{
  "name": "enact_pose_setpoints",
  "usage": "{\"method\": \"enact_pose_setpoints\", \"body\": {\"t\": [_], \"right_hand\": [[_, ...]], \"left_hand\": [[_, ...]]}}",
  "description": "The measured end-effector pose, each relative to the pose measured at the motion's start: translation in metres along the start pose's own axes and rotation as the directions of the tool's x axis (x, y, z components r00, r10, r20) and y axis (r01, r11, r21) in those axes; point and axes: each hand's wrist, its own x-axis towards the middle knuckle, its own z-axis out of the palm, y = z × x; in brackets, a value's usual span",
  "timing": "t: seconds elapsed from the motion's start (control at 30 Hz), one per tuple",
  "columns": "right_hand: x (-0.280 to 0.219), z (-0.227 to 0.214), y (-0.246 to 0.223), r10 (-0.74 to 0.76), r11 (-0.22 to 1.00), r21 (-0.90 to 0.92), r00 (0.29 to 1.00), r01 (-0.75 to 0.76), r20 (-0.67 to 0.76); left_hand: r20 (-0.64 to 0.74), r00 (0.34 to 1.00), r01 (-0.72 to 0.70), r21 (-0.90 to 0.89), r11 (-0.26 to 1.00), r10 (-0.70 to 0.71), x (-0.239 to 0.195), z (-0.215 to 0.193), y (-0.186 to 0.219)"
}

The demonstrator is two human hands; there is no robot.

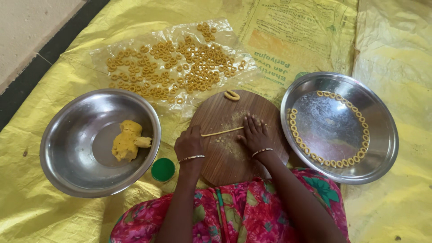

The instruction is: The person rolls yellow dough into thin ropes on a wooden board, then twists and shapes them into small ring-like snacks. The finished pieces are placed into a metal tray, while additional dough is kept in a bowl nearby.

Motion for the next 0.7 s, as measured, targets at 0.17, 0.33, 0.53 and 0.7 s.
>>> {"method": "enact_pose_setpoints", "body": {"t": [0.17, 0.33, 0.53, 0.7], "right_hand": [[-0.046, -0.002, -0.001, -0.046, 0.998, -0.046, 0.999, 0.047, 0.010], [-0.046, 0.007, 0.007, -0.038, 0.995, -0.098, 0.998, 0.034, -0.040], [-0.008, 0.004, 0.011, 0.029, 1.000, -0.011, 0.998, -0.028, 0.061], [-0.064, -0.009, 0.007, -0.001, 0.998, -0.067, 0.977, 0.016, 0.211]], "left_hand": [[0.043, 0.999, 0.023, -0.038, 0.999, -0.021, 0.002, -0.005, 0.005], [0.028, 1.000, -0.008, -0.052, 0.999, 0.009, 0.004, -0.010, 0.010], [-0.011, 1.000, 0.002, -0.054, 0.999, -0.002, 0.001, -0.010, 0.005], [0.016, 1.000, 0.014, -0.035, 0.999, -0.013, 0.003, -0.008, 0.006]]}}
